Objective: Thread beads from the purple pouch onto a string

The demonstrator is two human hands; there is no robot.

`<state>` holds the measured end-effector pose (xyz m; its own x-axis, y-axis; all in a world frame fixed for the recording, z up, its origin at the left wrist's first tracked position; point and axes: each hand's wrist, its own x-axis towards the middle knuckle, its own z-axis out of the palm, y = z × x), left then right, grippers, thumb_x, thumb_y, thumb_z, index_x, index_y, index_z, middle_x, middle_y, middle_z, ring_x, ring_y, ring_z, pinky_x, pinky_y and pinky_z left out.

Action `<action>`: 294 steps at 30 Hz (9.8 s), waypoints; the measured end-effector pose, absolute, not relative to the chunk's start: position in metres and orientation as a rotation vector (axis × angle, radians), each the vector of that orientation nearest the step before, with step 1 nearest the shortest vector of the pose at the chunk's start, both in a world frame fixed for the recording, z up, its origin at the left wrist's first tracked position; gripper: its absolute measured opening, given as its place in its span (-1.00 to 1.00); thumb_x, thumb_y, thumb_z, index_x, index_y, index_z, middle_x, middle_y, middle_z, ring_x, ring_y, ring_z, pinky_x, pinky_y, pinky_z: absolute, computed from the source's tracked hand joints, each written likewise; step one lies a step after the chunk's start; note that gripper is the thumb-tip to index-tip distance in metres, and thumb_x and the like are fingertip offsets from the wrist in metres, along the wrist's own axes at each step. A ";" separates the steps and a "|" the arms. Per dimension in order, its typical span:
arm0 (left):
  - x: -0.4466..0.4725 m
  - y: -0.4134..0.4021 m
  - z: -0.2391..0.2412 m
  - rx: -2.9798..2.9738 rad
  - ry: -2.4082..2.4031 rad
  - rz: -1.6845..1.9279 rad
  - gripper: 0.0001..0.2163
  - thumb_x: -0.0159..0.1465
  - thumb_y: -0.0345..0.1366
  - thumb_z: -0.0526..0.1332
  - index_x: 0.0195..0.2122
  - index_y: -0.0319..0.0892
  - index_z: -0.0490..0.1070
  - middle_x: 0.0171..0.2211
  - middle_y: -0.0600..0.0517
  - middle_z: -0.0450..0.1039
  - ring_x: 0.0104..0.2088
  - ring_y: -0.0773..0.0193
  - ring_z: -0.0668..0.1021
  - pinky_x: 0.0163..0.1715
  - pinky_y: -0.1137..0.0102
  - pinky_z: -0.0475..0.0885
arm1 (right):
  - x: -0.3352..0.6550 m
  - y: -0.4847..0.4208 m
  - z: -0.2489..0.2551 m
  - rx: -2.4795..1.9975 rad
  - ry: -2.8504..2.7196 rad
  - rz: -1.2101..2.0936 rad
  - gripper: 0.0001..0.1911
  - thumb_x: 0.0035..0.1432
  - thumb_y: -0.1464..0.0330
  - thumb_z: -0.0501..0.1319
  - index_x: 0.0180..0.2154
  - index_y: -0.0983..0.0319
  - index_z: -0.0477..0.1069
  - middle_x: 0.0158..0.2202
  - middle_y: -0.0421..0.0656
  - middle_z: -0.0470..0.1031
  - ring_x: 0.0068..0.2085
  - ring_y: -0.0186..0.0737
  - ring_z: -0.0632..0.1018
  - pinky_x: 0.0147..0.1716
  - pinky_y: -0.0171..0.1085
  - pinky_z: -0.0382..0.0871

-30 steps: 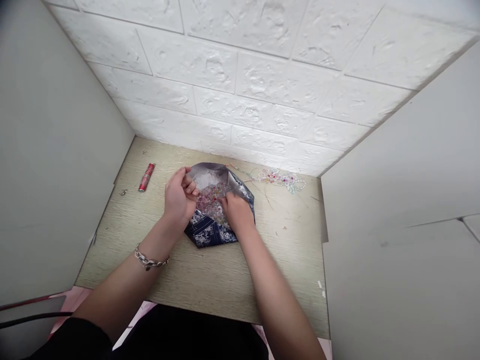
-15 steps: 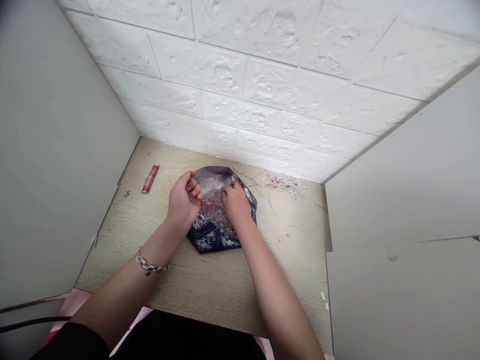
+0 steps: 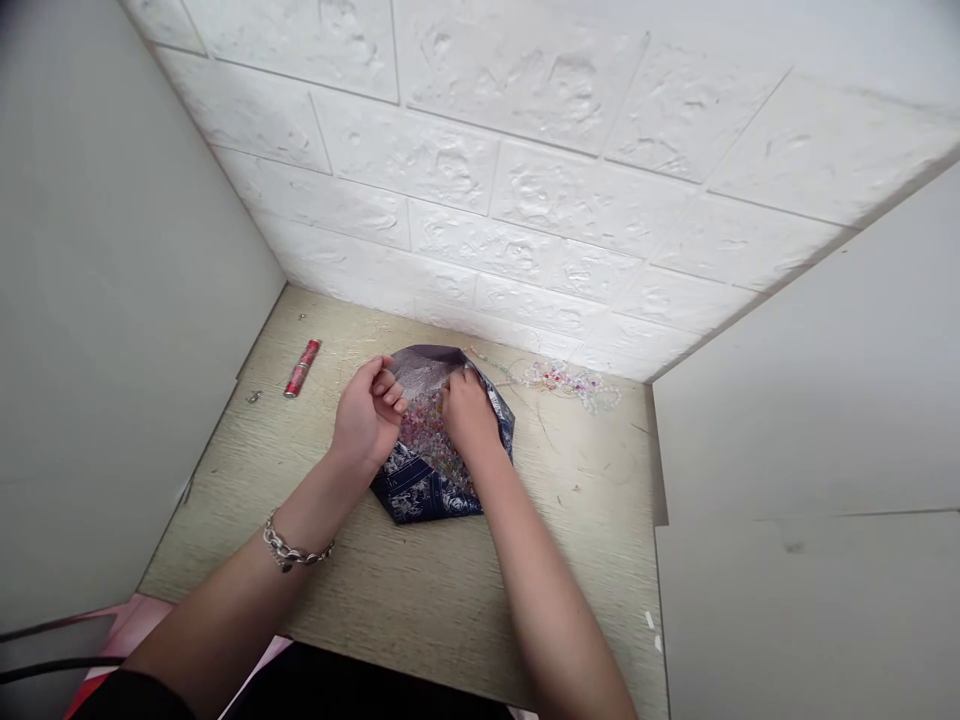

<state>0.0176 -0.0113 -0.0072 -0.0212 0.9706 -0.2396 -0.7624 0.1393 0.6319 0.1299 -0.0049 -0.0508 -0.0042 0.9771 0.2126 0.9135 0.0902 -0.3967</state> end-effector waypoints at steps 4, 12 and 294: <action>0.017 -0.012 -0.007 0.348 0.717 1.421 -0.98 0.03 -0.40 0.11 -0.50 -0.23 0.26 -0.73 0.23 -0.04 -0.76 0.58 0.12 -0.78 0.60 0.07 | 0.130 -0.002 -0.053 -1.757 -1.931 0.148 -0.75 0.15 0.37 -0.14 -0.40 0.29 0.26 -0.37 -0.04 0.30 -0.30 -0.19 0.34 -0.27 -0.24 0.21; 0.018 -0.012 -0.007 0.329 0.707 1.400 -0.98 0.04 -0.41 0.10 -0.50 -0.24 0.26 -0.74 0.23 -0.04 -0.77 0.57 0.12 -0.79 0.60 0.06 | 0.132 -0.001 -0.065 -1.461 -2.038 0.186 -0.91 0.01 0.48 0.01 -0.40 0.27 0.28 -0.30 -0.07 0.29 -0.19 -0.18 0.30 -0.15 -0.22 0.20; 0.033 -0.030 -0.012 1.153 0.668 0.768 -0.86 0.02 -0.29 0.16 -0.53 -0.28 0.34 -0.57 0.09 0.31 -0.51 0.48 0.35 -0.44 0.52 0.24 | 0.159 -0.072 -0.025 -1.339 -1.202 0.764 -0.86 -0.02 0.27 0.11 -0.47 0.20 0.33 -0.45 -0.22 0.31 -0.45 -0.36 0.31 -0.41 -0.32 0.22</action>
